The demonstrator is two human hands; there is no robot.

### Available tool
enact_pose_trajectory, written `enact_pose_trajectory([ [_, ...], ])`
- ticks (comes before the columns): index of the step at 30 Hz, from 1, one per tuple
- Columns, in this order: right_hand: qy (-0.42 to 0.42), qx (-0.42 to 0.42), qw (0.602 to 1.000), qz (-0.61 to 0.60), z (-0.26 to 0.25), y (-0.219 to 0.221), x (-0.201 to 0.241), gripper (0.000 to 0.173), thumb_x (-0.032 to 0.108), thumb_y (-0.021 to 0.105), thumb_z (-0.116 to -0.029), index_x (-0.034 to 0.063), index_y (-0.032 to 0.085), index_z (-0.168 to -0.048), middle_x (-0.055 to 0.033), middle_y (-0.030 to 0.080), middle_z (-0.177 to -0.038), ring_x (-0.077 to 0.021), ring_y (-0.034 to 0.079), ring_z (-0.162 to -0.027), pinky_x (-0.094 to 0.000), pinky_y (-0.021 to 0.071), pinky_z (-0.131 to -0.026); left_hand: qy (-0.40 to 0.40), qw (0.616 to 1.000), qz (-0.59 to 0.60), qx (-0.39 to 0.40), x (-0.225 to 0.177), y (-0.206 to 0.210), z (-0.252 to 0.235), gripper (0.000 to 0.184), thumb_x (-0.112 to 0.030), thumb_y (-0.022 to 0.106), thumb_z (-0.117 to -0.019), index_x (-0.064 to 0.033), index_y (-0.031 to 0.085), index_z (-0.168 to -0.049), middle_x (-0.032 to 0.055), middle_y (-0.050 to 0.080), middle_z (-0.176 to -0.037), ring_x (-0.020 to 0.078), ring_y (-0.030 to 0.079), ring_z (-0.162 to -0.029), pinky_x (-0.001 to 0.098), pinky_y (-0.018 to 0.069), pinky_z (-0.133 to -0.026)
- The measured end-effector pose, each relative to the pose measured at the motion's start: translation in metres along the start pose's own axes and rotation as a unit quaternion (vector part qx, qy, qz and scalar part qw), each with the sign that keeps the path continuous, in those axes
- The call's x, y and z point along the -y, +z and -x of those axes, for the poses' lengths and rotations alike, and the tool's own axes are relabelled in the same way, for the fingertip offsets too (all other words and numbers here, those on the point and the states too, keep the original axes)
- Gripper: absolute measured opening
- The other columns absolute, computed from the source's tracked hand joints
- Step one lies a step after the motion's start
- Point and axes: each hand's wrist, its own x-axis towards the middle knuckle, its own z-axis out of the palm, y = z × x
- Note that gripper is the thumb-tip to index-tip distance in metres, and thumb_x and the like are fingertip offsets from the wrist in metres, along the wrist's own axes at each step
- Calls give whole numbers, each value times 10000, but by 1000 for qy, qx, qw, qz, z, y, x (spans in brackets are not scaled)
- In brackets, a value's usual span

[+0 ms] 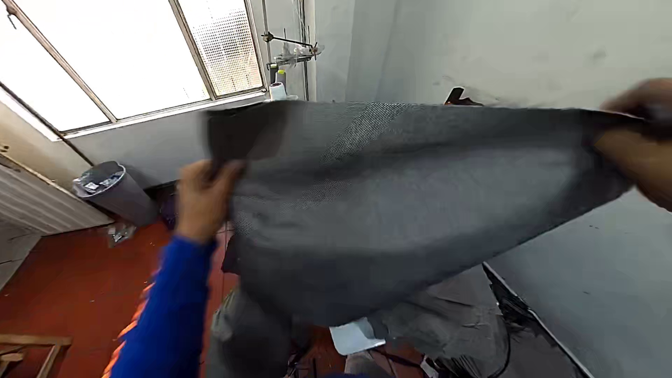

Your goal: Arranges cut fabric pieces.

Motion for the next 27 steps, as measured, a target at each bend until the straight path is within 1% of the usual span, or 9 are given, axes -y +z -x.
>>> enact_pose_trajectory([
  [2, 48, 39, 995, 76, -35, 56, -50, 230, 50, 657, -908, -115, 636, -1067, -425, 611, -1003, -653, 600, -892, -815, 409, -696, -90, 990, -55, 98, 37, 92, -27, 307, -258, 648, -1008, 14, 712, -883, 126, 695, -763, 230, 687, -716, 478, 576, -716],
  [5, 187, 171, 965, 75, -33, 153, -92, 677, 139, 827, -868, -77, 490, -1415, -480, 420, -1380, -710, 557, -1017, -839, 444, -780, -231, 925, -177, 244, 95, 195, -32, 450, -377, 570, -1052, 36, 709, -1164, 313, 686, -1146, 492, 639, -1149, 690, 463, -997],
  [10, 107, 247, 962, -46, 15, 248, 8, 872, 515, 744, -899, 66, 399, -1562, -334, 560, -1322, -498, 683, -854, -670, 551, -707, -283, 949, -69, 124, 156, 206, -18, 384, -290, 644, -1022, 30, 644, -1234, 230, 692, -1028, 372, 669, -968, 586, 516, -913],
  [12, 65, 295, 950, -73, 41, 299, 36, 853, 585, 660, -929, 118, 385, -1588, -291, 584, -1300, -443, 694, -819, -629, 569, -696, -320, 939, 32, 122, 200, 182, 21, 373, -204, 542, -1070, 63, 547, -1331, 246, 664, -1165, 323, 667, -1034, 508, 535, -939],
  [15, 48, 300, 950, -71, 52, 341, 38, 837, 602, 599, -955, 147, 349, -1612, -269, 606, -1281, -419, 702, -788, -620, 578, -686, -390, 868, 55, 304, 234, 146, 117, 495, 17, 582, -962, 65, 472, -1442, 244, 622, -1327, 299, 633, -1203, 471, 515, -1043],
  [18, 45, 363, 928, -75, 30, 309, 35, 633, 390, 540, -1037, 166, 372, -1604, -301, 576, -1306, -457, 689, -858, -664, 552, -734, -452, 784, 74, 420, 234, 149, 176, 994, 165, 702, -768, 4, 192, -1605, 244, 434, -1555, 322, 478, -1417, 467, 417, -1170],
  [20, 6, 345, 933, -103, 11, 282, 40, 450, 157, 484, -1039, 132, 557, -1483, -281, 615, -1194, -441, 668, -885, -656, 537, -751, -436, 804, 25, 404, 242, 156, 183, 964, 53, 802, -777, -16, 283, -1586, 251, 528, -1469, 368, 534, -1357, 519, 429, -1144],
  [23, -109, 291, 931, -190, -8, 253, 91, 321, 105, 483, -1024, 72, 713, -1245, -176, 668, -1036, -344, 667, -889, -575, 549, -757, -379, 834, -17, 400, 263, 154, 188, 652, -150, 833, -843, 14, 545, -1405, 231, 647, -1304, 369, 614, -1241, 542, 452, -1106],
  [27, -169, 490, 838, -170, 7, 270, 180, 222, 140, 582, -1035, 16, 711, -1167, -192, 715, -1058, -349, 692, -1017, -540, 534, -933, -303, 844, -46, 440, 249, 121, 177, 513, -171, 804, -866, 36, 648, -1308, 244, 565, -1421, 401, 507, -1353, 546, 363, -1172],
])
